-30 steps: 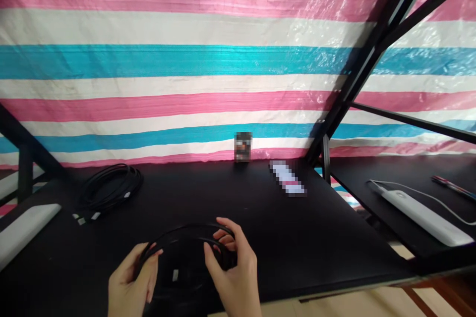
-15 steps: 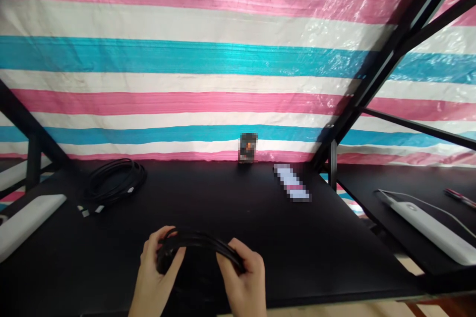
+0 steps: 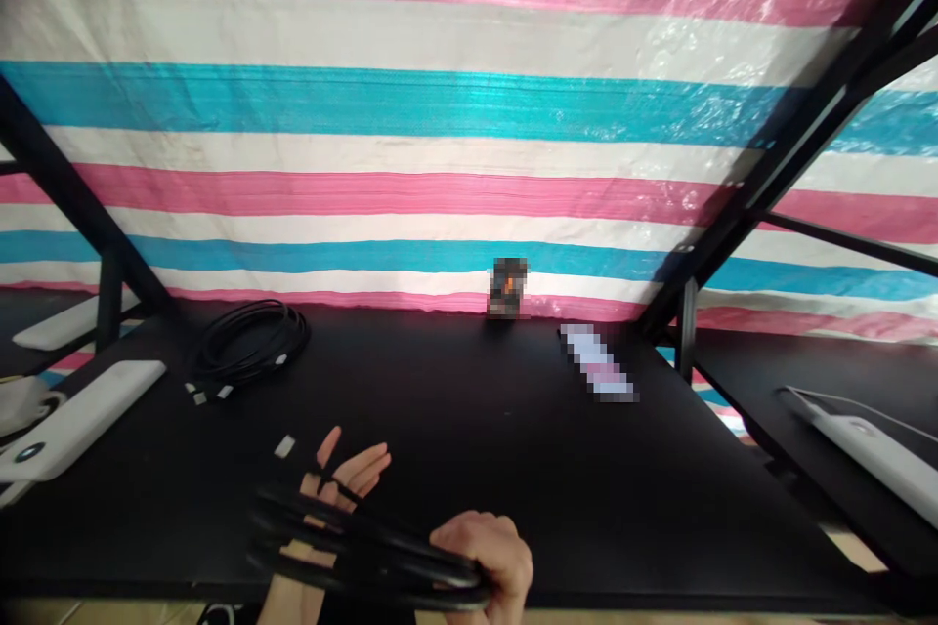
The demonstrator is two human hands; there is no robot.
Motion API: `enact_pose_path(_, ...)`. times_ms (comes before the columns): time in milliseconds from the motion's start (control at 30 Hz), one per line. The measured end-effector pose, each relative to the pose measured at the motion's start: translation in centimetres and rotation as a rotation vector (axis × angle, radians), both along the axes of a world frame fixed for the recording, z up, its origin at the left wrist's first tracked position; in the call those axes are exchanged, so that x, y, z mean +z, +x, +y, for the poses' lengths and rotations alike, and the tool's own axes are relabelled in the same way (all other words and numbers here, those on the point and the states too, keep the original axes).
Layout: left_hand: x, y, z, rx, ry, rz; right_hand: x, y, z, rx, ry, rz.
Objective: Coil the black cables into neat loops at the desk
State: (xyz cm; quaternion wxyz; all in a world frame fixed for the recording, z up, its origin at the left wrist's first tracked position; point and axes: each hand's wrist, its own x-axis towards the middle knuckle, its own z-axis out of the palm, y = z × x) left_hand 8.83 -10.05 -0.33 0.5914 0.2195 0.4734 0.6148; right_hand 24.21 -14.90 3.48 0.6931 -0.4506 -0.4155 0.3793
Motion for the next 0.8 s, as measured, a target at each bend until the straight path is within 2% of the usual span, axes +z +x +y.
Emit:
enact_pose_path(133, 2.2, 0.0, -2.5, -0.048, 0.051, 0.023, -0.4, -0.7, 1.1, 0.116, -0.214, 0.212)
enact_pose_path(233, 2.9, -0.2, -3.9, 0.014, -0.031, 0.022, -0.5, -1.2, 2.1, 0.195, -0.317, 0.248)
enact_pose_path(333, 2.7, -0.9, -4.4, 0.068, -0.131, -0.019, -0.4, -0.9, 2.5, 0.276, -0.353, 0.128)
enact_pose_path(433, 2.6, -2.0, -4.0, 0.031, -0.151, -0.071, -0.1, 0.0, 2.5, 0.353, -0.336, -0.059)
enact_pose_path(533, 3.0, -2.8, -3.3, 0.056, -0.174, -0.060, -0.1, 1.1, 2.5, 0.415, -0.386, -0.224)
enact_pose_path(667, 3.0, -3.7, -2.5, 0.073, -0.233, 0.035, -1.2, 2.6, 2.9, 0.319, -0.406, -0.376)
enact_pose_path(800, 2.4, -4.8, -1.3, 0.046, -0.276, 0.063, -2.3, 4.3, 4.2, 0.227, -0.384, -0.401)
